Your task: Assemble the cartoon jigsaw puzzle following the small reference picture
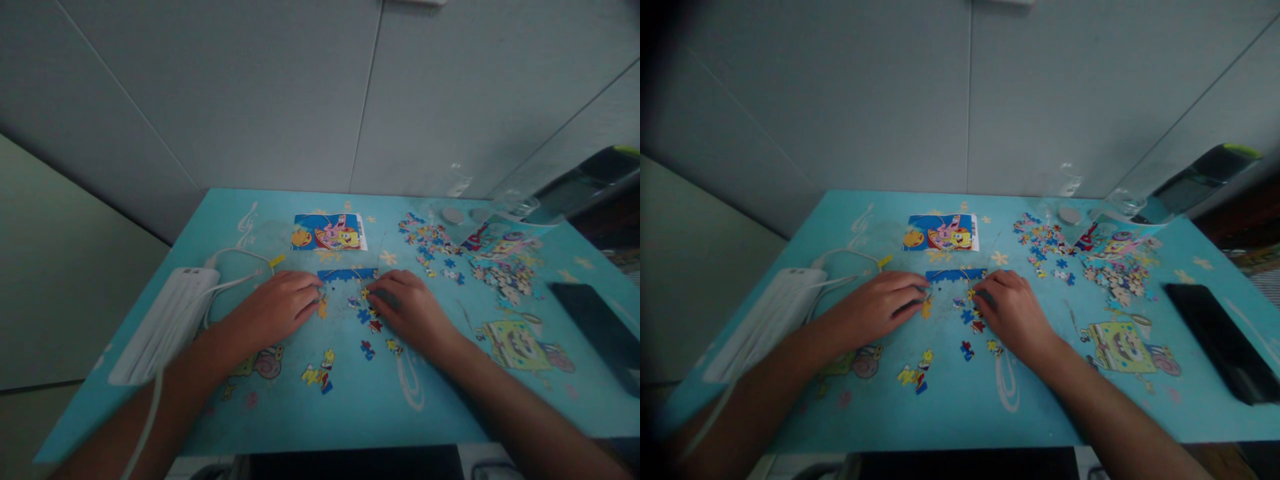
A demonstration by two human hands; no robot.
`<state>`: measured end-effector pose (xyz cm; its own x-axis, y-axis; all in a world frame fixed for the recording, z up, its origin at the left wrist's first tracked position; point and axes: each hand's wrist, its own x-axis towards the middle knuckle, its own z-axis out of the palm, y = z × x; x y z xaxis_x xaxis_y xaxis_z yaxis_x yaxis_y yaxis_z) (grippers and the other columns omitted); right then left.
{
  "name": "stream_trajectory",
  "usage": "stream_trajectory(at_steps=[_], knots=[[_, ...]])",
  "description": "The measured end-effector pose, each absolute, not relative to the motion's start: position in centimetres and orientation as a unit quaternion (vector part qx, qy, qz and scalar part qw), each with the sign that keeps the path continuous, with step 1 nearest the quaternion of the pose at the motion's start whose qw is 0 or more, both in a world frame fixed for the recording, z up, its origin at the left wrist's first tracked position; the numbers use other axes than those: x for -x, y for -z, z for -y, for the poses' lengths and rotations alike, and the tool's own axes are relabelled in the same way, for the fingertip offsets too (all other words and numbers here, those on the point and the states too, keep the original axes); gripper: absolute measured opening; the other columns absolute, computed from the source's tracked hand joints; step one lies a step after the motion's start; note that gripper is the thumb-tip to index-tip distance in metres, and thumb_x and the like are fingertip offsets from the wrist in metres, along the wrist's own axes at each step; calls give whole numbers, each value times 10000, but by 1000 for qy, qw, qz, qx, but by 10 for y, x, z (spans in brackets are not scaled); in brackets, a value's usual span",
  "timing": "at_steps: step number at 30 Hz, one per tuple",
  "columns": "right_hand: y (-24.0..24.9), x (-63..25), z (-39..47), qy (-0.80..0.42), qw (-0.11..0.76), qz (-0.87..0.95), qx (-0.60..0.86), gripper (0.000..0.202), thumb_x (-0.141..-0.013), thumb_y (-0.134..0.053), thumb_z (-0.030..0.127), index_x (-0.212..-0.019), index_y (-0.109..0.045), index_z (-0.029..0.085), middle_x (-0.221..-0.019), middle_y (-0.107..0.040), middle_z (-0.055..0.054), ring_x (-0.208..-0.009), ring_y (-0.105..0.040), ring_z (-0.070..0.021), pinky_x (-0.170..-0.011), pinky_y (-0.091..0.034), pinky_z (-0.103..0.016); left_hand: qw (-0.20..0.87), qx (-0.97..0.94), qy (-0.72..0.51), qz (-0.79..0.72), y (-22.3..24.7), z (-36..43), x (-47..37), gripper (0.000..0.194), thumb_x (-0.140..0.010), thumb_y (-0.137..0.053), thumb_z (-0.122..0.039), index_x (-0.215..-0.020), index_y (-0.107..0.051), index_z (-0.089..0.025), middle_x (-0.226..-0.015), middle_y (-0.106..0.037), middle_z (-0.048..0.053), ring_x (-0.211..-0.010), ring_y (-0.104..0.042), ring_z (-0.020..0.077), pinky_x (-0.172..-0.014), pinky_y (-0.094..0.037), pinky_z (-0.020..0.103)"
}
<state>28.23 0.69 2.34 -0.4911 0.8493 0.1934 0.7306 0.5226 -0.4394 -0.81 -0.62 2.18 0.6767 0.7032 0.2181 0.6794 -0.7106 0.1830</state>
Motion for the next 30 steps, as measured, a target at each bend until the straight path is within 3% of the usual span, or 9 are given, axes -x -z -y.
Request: stream_trajectory(at_steps=[6,9,12,15,25,30], knots=[[-32,-284,-8,-277,204,794,502,94,-930,-657,256,-900,-742,228,-858,-749,-25,-755,-682,-193,-728,-542,-344,38,-913,-135,-382,-22,7,7,145,-974,-603,-218,-1059,-710,-171,-1209,-694,89,-1081,-669,235,-967,-553,415],[-38,-291,-12,-332,241,749,520,147,-924,-667,319,-985,-763,226,-832,-755,-24,-687,-671,-173,-639,-539,-307,35,-915,-136,-379,-21,6,8,148,-979,-592,-220,-1058,-709,-176,-1211,-693,85,-1081,-670,229,-966,-552,407],[-43,-305,-21,-313,317,715,539,298,-924,-672,363,-1180,-744,230,-860,-760,-32,-705,-671,-175,-641,-545,-314,41,-917,-137,-372,-19,6,9,153,-982,-585,-217,-1062,-707,-171,-1217,-689,87,-1091,-668,235,-974,-552,424],[-48,-316,-28,-320,359,672,564,312,-905,-691,387,-1165,-768,233,-897,-782,-42,-723,-685,-182,-662,-559,-334,45,-915,-145,-374,-18,6,10,163,-985,-577,-213,-1075,-708,-174,-1215,-688,83,-1088,-668,242,-969,-556,439],[-61,-310,-24,-371,338,631,592,312,-843,-738,398,-1057,-814,183,-695,-751,-27,-582,-636,-149,-576,-535,-288,58,-911,-157,-378,-14,5,10,193,-1000,-546,-212,-1098,-708,-177,-1204,-688,80,-1093,-667,244,-977,-554,457],[-60,-309,-23,-388,323,641,578,311,-853,-725,402,-1080,-809,206,-853,-797,-39,-680,-687,-173,-651,-566,-316,56,-911,-165,-374,-15,6,9,189,-1000,-546,-210,-1082,-711,-171,-1194,-691,83,-1078,-670,244,-961,-560,451]])
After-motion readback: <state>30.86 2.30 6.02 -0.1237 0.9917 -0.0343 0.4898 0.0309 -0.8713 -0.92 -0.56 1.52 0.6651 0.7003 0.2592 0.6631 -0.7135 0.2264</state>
